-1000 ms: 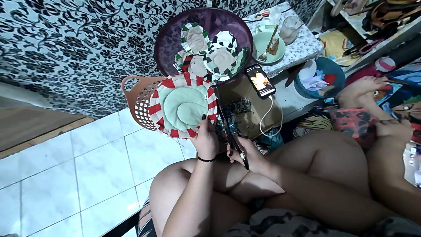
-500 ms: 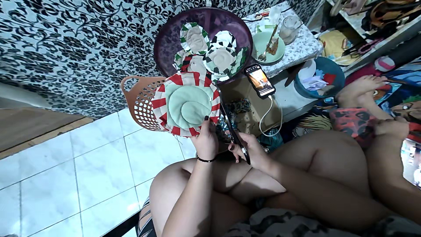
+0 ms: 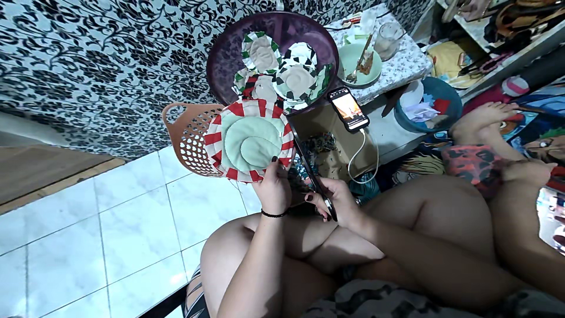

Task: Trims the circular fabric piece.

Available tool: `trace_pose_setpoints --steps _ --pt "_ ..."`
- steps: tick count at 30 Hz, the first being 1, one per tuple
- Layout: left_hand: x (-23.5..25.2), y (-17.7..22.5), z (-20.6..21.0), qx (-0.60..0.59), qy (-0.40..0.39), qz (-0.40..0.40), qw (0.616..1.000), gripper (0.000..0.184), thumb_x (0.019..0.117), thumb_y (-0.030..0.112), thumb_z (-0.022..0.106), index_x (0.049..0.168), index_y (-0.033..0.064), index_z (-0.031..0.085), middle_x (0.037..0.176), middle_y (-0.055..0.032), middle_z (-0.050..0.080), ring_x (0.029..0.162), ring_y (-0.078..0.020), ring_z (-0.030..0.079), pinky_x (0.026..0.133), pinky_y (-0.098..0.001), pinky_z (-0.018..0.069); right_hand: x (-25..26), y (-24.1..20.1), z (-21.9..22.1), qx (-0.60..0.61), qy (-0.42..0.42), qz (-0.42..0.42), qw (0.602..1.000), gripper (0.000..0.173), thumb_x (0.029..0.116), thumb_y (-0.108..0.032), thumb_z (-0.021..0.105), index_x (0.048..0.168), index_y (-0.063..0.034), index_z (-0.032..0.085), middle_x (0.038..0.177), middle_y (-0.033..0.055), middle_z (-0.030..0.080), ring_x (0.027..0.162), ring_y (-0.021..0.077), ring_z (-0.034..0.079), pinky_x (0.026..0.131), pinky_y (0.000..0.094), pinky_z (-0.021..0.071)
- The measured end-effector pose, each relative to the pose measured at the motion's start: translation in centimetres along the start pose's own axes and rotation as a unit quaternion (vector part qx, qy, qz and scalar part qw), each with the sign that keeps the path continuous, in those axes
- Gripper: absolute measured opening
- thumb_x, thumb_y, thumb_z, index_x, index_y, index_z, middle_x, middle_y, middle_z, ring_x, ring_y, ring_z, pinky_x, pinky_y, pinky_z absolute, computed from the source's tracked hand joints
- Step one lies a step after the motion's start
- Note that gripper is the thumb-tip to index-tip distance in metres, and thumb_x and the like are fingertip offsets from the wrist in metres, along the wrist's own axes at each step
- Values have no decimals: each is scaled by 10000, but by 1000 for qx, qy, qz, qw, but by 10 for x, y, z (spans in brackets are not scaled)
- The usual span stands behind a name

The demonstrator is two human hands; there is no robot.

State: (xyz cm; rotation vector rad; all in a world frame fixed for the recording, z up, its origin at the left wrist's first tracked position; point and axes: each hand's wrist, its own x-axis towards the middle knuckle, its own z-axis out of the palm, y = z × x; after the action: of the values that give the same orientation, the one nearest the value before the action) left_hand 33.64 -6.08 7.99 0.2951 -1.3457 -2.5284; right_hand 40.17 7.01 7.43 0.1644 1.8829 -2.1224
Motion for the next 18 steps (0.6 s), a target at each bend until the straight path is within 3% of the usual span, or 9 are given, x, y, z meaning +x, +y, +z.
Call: trace_pose_setpoints --steps 12,18 --pt "6 11 -2 -8 -4 -28 1000 318 958 -114 406 1224 44 481 1107 -151 687 1004 -326 718 921 -589 584 -2 3 3 -19 19 -9 1000 291 929 -226 753 1107 -12 670 656 -58 584 464 -11 504 437 161 458" --pt "9 15 -4 66 18 -16 998 257 984 -46 542 1166 134 515 959 -2 679 810 -106 686 721 -315 612 -5 1 4 -18 25 -8 999 268 934 -222 752 1087 -17 669 655 -47 586 445 -4 499 415 165 453"
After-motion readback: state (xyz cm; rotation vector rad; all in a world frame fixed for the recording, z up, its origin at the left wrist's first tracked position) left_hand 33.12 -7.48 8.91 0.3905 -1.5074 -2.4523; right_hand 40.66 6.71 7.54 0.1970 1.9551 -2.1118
